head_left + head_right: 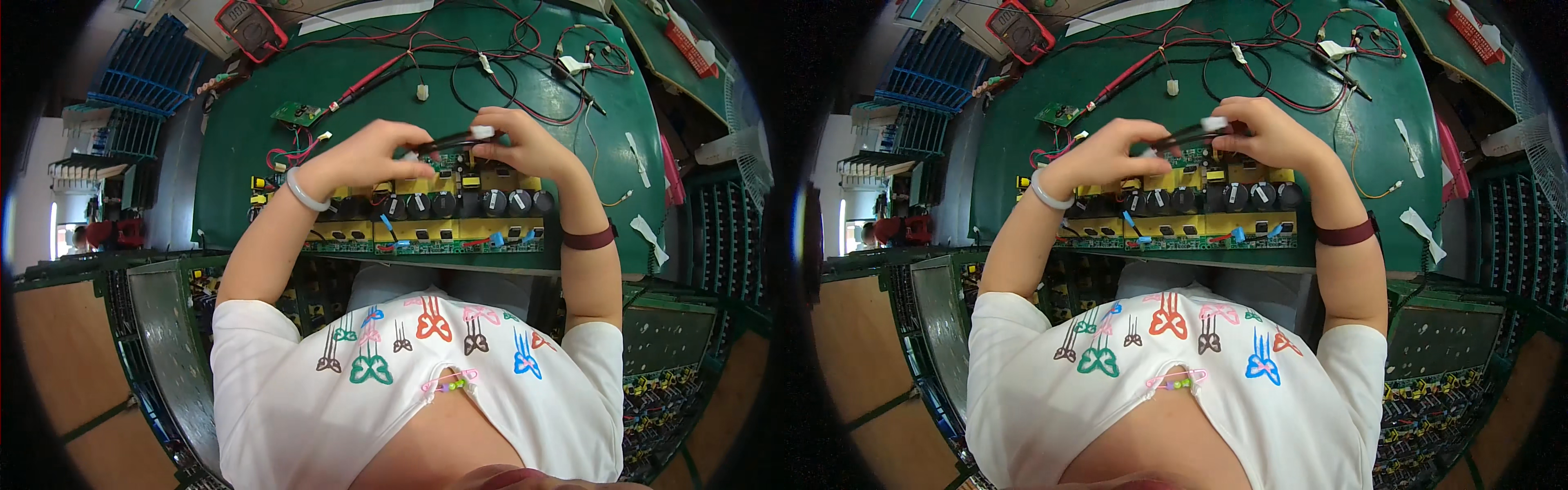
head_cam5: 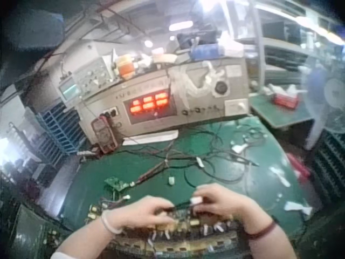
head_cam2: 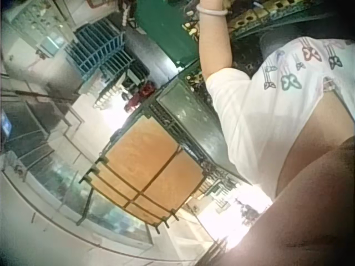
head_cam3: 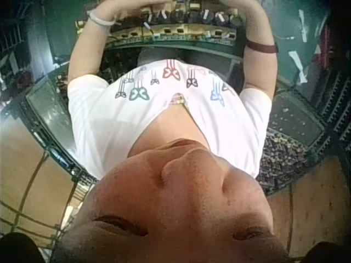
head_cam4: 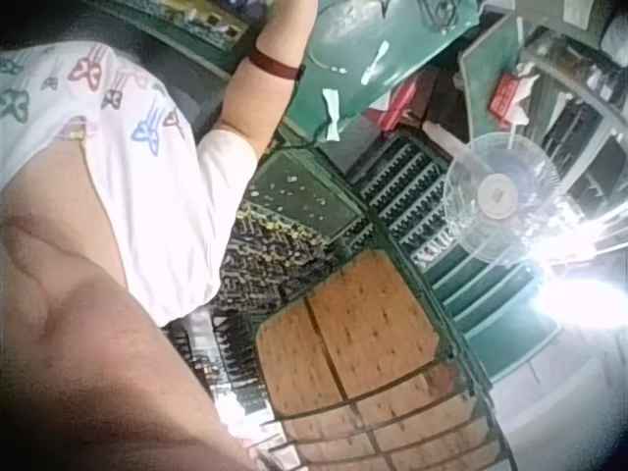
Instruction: The person sits at a green workbench and connects multimeter probes to various points on a circuit board. They repeatedly plug and unplug wires and connectors, checking connections and observing the multimeter display. Finally, they lift the board and place it into a storage rack.
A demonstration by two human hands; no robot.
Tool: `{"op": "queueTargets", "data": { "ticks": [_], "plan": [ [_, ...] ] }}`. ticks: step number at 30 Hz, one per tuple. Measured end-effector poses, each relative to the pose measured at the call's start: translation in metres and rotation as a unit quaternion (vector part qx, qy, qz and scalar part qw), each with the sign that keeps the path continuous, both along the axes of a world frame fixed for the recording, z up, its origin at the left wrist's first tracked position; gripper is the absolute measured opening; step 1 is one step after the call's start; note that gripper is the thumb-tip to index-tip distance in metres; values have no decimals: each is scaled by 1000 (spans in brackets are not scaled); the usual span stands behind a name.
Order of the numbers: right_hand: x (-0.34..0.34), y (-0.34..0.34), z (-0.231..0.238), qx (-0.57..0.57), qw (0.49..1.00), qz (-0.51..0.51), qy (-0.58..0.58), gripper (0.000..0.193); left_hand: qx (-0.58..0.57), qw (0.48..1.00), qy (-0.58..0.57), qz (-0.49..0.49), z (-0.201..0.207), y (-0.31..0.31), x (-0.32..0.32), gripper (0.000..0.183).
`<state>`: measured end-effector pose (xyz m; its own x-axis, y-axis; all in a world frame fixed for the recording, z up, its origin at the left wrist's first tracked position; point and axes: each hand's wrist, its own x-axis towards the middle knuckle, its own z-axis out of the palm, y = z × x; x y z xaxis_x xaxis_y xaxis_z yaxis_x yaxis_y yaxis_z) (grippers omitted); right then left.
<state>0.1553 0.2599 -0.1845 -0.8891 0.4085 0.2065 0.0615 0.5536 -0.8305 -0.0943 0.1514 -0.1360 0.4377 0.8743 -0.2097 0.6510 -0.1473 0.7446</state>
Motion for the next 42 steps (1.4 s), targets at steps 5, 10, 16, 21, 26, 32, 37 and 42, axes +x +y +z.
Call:
{"op": "queueTargets", "data": {
  "ticks": [5, 10, 16, 21, 26, 32, 37, 42],
  "plan": [
    [1, 6, -11, -223, 974, -37, 16, 12, -6, 972, -191, 138, 1, 3, -35, 19],
    [-3, 13, -19, -375, 913, -112, 117, 26, 265, 900, -50, 343, -40, 23, -59, 36],
    [-1, 12, -10, -401, 895, -132, 147, 30, 366, 894, 243, 82, -51, 49, -43, 39],
    [-5, 9, -9, -382, 893, -102, 217, 30, 198, 950, 132, 201, -73, 81, -30, 42],
    [1, 12, -8, -398, 883, -45, 243, 33, 76, 971, 20, 227, -68, 93, -18, 39],
    [-1, 11, -8, -378, 885, -66, 265, 30, -144, 869, -431, 194, -28, 78, 11, 35],
    [-4, 6, -5, -273, 912, -160, 262, 25, -164, 818, -534, 137, -17, 80, 23, 35],
    [-6, 7, -10, -154, 924, -215, 275, 17, -123, 822, -538, 143, -13, 80, 29, 36]
  ]
}}
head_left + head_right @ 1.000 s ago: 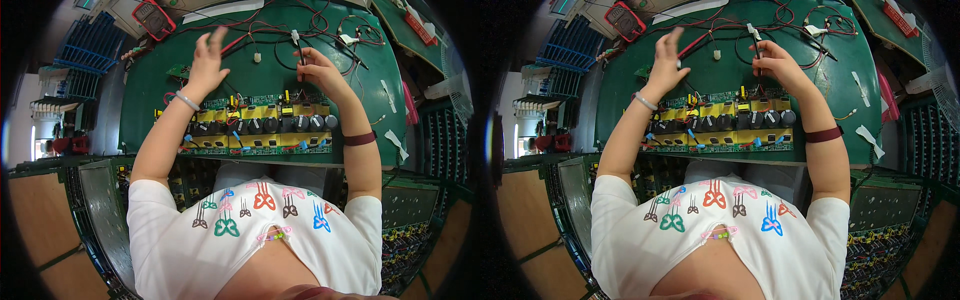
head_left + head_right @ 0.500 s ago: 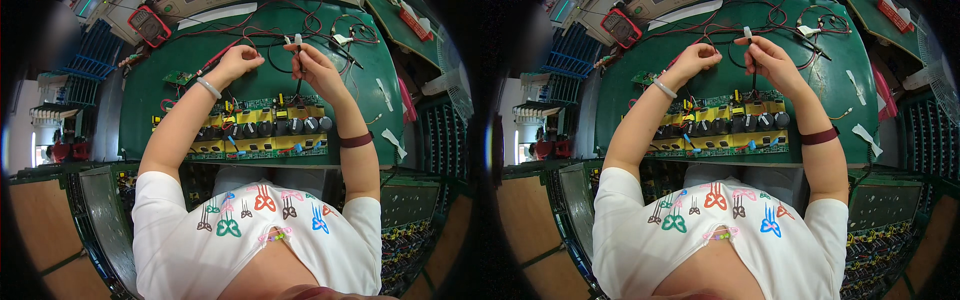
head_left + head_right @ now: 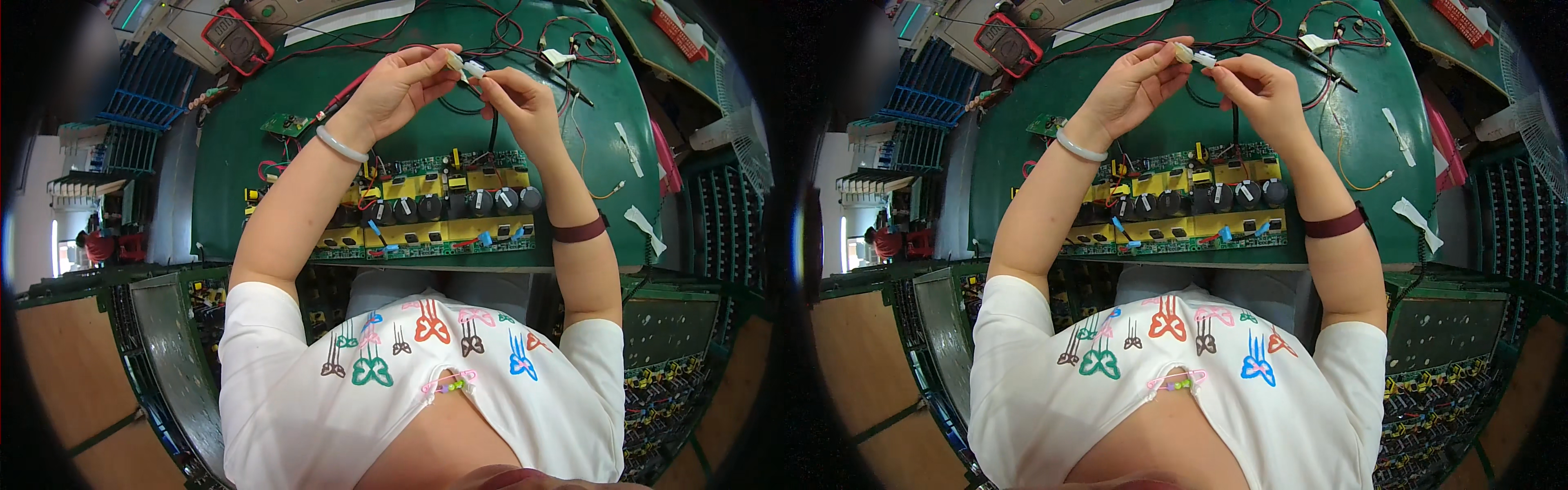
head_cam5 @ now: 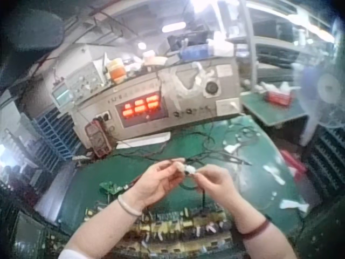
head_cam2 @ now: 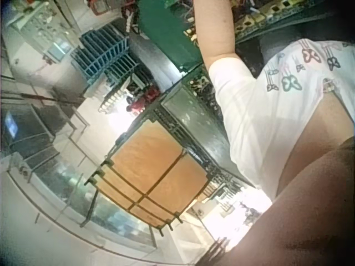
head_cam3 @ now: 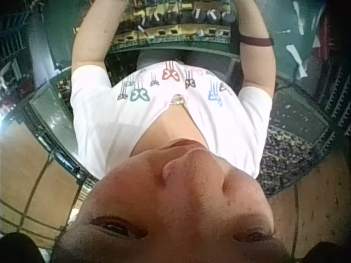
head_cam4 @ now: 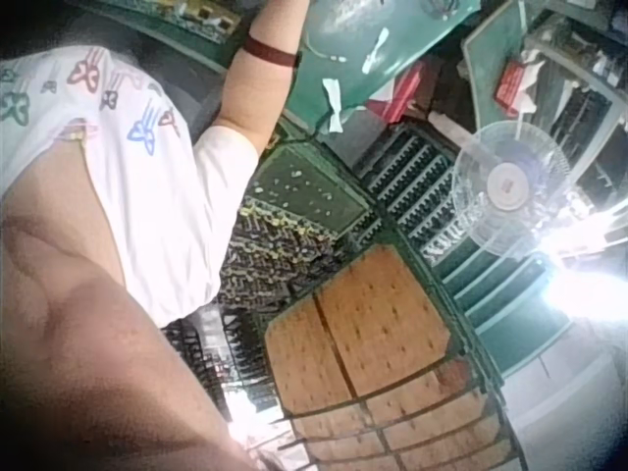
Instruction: The person sits at a green workbench and connects multimeter probes to various points on a circuit board. They repeatedly plug and unplug wires and connectors, checking connections and observing the multimeter display. Finally, they lift the board and place it into a storage rack.
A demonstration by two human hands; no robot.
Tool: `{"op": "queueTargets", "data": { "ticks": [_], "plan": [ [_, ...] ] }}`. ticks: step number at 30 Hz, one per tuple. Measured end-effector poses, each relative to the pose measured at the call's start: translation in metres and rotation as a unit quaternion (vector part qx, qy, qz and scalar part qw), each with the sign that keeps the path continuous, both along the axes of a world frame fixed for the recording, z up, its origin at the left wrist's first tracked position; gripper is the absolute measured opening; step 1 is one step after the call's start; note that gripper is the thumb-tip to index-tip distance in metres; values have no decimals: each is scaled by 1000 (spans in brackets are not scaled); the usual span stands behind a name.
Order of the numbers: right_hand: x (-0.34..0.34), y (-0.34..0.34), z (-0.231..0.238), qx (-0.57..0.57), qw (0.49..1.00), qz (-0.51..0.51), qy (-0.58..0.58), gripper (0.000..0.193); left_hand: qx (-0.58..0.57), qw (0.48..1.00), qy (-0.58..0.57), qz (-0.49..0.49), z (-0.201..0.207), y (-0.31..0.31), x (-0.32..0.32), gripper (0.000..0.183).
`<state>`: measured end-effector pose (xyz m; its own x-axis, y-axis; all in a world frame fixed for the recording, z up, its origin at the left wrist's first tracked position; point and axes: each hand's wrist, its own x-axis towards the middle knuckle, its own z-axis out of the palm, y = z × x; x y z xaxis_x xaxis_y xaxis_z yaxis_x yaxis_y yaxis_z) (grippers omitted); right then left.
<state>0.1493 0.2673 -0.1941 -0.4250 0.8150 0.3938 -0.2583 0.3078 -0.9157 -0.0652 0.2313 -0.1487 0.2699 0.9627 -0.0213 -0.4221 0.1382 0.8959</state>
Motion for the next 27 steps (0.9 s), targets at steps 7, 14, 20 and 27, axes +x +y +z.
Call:
{"op": "queueTargets", "data": {
  "ticks": [7, 14, 20, 27],
  "plan": [
    [-1, -6, 7, 218, 956, -171, -96, 8, 24, 998, 36, 46, -1, -1, 1, 35],
    [-4, -9, 9, 298, 924, -219, -96, 8, 22, 990, 104, 94, -4, -2, 8, 34],
    [-1, -8, 10, 286, 927, -214, -116, 8, 49, 986, 132, 86, -4, -2, 8, 29],
    [-1, -8, 5, 285, 929, -199, -126, 8, 49, 975, 186, 113, -4, -1, 18, 26]
  ]
}}
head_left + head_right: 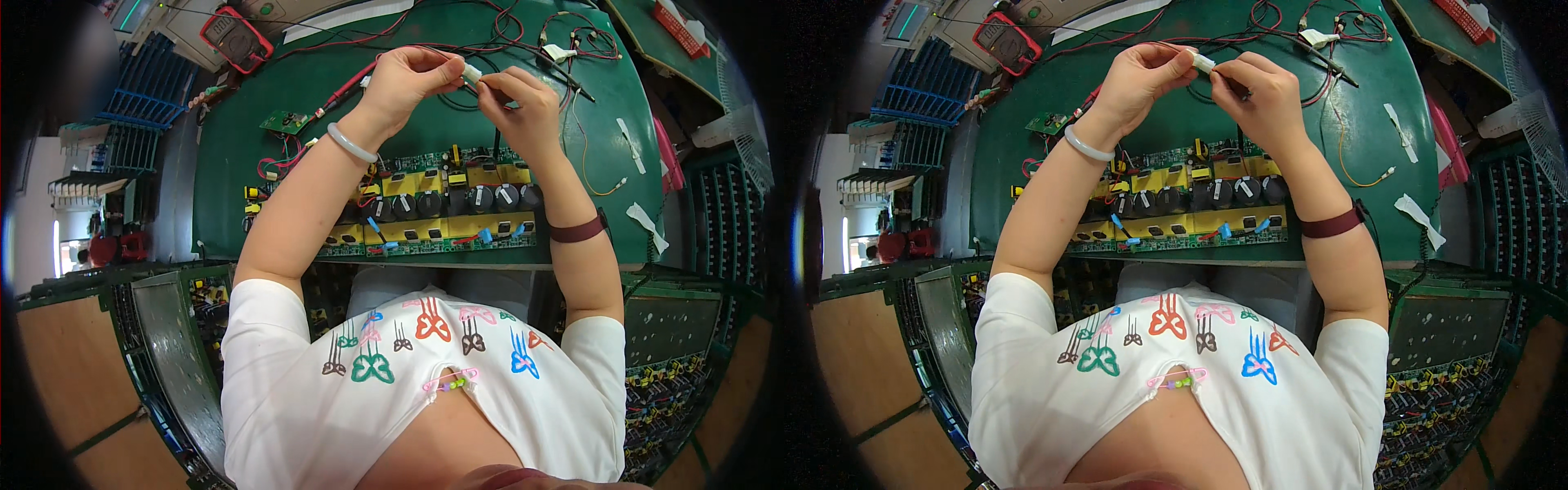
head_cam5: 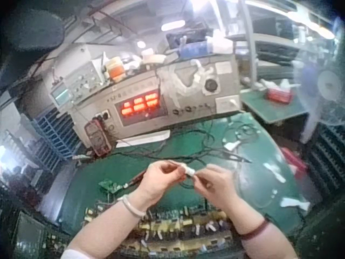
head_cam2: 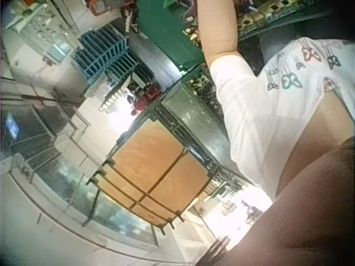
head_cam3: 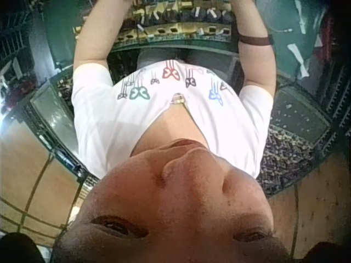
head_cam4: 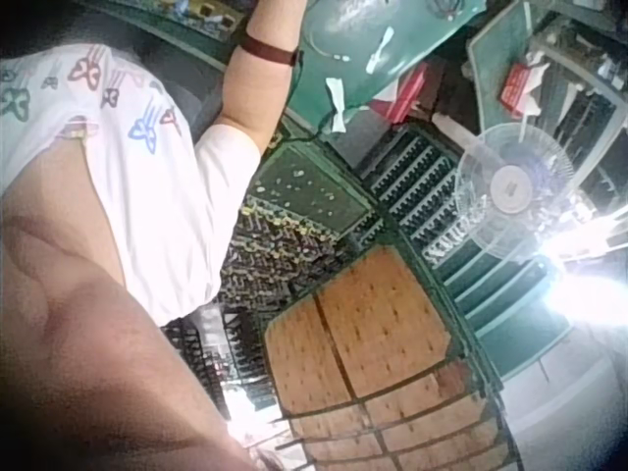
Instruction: The person sits at a green workbench and connects multimeter probes to various points on a circuit board. They repeatedly plug and unplug wires and connectors, checking connections and observing the multimeter display. Finally, they lift the board and place it into a storage rack.
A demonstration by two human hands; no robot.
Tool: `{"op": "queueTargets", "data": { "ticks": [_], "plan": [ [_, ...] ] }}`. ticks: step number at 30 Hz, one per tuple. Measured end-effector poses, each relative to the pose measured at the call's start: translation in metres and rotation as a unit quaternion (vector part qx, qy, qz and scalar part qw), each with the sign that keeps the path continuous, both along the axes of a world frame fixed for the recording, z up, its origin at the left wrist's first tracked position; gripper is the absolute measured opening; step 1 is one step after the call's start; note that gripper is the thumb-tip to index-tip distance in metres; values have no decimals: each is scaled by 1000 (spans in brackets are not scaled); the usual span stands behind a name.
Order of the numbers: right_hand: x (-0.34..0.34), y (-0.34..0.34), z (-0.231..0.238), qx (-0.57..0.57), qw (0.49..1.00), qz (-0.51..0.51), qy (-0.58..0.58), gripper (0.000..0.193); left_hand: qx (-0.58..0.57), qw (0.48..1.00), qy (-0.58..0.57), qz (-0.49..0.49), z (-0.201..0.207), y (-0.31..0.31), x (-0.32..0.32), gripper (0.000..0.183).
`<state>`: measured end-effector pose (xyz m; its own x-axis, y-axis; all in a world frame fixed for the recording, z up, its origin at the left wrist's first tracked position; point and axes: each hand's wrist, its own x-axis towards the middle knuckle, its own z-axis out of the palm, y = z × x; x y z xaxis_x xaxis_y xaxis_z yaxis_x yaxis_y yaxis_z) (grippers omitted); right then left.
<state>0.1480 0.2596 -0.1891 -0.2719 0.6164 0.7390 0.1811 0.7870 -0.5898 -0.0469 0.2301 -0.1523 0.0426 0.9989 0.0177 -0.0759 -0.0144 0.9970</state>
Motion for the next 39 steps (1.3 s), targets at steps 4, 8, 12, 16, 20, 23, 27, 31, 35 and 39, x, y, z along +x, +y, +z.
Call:
{"op": "queueTargets", "data": {
  "ticks": [4, 8, 12, 16, 20, 23, 27, 31, 35, 39],
  "plan": [
    [-2, 4, -4, 8, 1000, -2, -14, 8, 6, 999, 27, -16, -1, -2, -5, 28],
    [0, 7, -3, -13, 1000, 23, -10, 8, -11, 999, 4, -52, 2, -5, -5, 38],
    [6, 17, -18, -239, 968, 67, 42, 12, -74, 991, 67, -88, 16, -32, -43, 45],
    [4, 18, -17, -311, 941, 136, 6, 20, -56, 965, 257, 5, 37, -78, -126, 39],
    [1, 12, -8, -294, 950, 108, 7, 20, -83, 843, 518, 120, 34, -136, -214, 33],
    [4, 16, -11, -289, 951, 106, -2, 19, -105, 752, 635, 144, 16, -163, -227, 37],
    [5, 19, -18, -294, 951, 96, -22, 19, -90, 811, 564, 130, -4, -163, -234, 30],
    [8, 18, -17, -295, 951, 94, -14, 19, -39, 853, 478, 207, 0, -146, -229, 16],
    [9, 20, -17, -297, 951, 87, -20, 19, 77, 886, 434, 143, 19, -131, -193, 13],
    [8, 19, -15, -284, 954, 95, -30, 19, 199, 850, 482, 75, 21, -122, -153, 17]
  ]
}}
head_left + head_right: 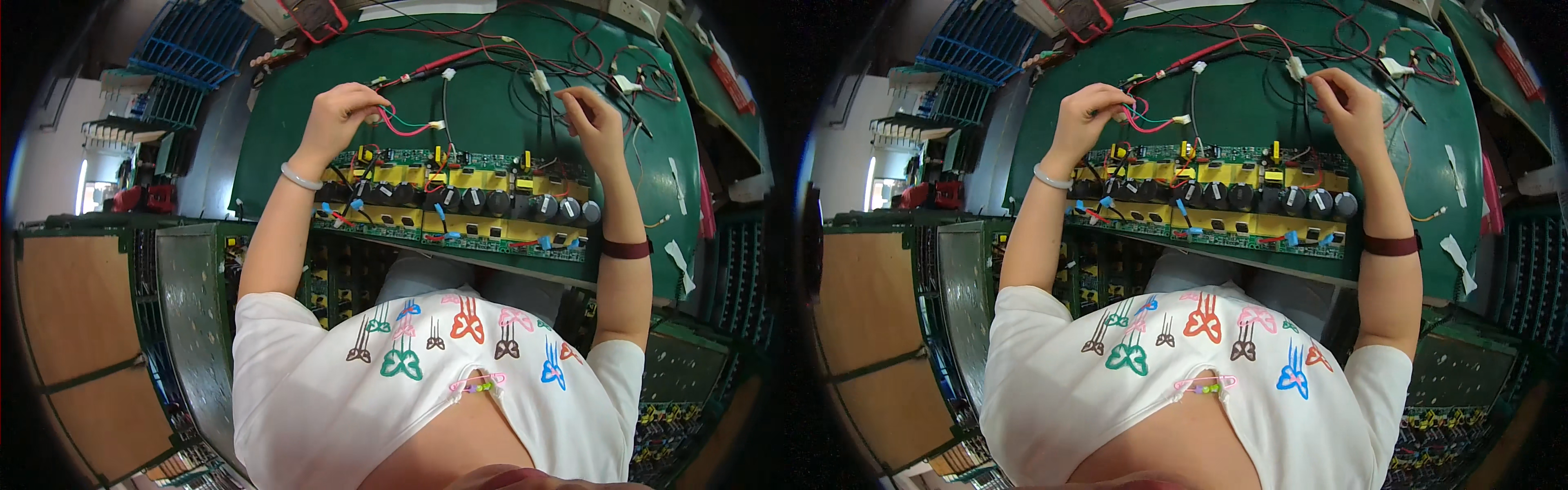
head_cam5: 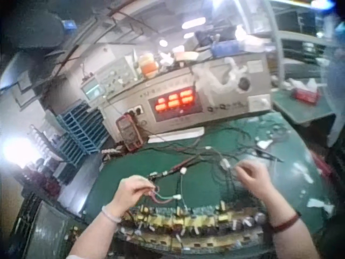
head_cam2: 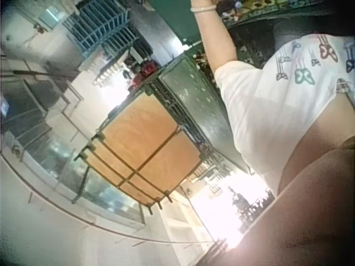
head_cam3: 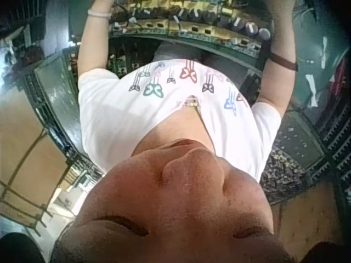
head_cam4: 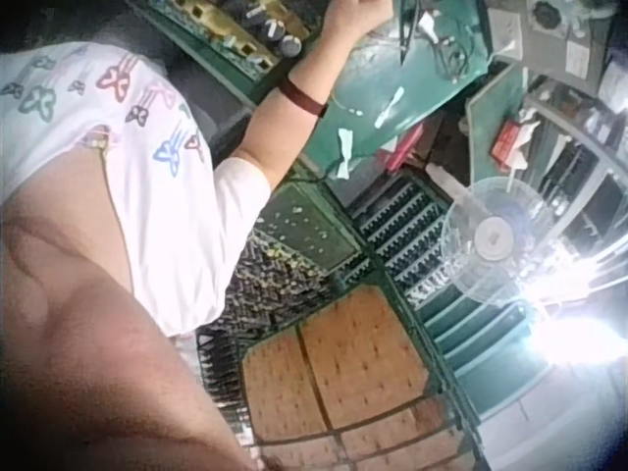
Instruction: The person sits at a green workbench and connects multimeter probes to various points on a circuit board. They repeatedly plug and unplug wires and connectors, checking connections and observing the multimeter display. Finally, they lift the board and place it into a storage rack.
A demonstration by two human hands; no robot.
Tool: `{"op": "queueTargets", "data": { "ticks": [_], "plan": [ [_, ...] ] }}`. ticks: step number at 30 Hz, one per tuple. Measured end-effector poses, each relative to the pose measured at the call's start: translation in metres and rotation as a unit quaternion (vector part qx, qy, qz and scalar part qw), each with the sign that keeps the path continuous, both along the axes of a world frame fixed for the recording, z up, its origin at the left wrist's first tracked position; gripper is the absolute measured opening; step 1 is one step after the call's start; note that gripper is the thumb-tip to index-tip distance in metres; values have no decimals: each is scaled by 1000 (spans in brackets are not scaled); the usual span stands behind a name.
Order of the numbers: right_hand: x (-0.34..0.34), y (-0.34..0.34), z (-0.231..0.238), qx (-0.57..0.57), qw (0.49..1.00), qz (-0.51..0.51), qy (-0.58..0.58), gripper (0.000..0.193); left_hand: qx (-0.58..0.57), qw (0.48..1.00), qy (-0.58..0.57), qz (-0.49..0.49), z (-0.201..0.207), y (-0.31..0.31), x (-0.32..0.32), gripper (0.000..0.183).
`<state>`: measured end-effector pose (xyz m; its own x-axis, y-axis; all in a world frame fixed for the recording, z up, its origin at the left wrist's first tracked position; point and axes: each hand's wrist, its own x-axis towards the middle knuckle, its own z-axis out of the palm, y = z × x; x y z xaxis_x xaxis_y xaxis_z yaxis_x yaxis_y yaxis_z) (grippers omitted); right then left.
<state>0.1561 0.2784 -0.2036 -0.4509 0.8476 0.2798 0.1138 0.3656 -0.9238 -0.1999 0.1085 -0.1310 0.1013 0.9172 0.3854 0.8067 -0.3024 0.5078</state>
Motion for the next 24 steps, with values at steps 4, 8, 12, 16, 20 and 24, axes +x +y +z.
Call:
{"op": "queueTargets", "data": {
  "ticks": [4, 8, 12, 16, 20, 24],
  "plan": [
    [0, 0, 0, 13, 1000, -8, 3, 19, 58, 993, 81, -66, -3, 13, 26, 25],
    [1, 0, 0, 22, 1000, -15, -4, 20, 59, 981, 131, -127, 0, 24, 52, 26],
    [1, -1, 0, 29, 999, -16, -9, 20, 6, 971, 188, -147, -10, 31, 61, 23],
    [-1, -2, 0, 38, 999, -26, -4, 20, -9, 955, 256, -147, -11, 30, 72, 40],
    [-1, 0, -3, 57, 998, -27, -8, 20, 6, 945, 270, -185, 7, 26, 99, 54],
    [0, -1, 0, 59, 998, -27, -8, 20, -32, 966, 226, -119, -2, 32, 108, 35]
  ]
}}
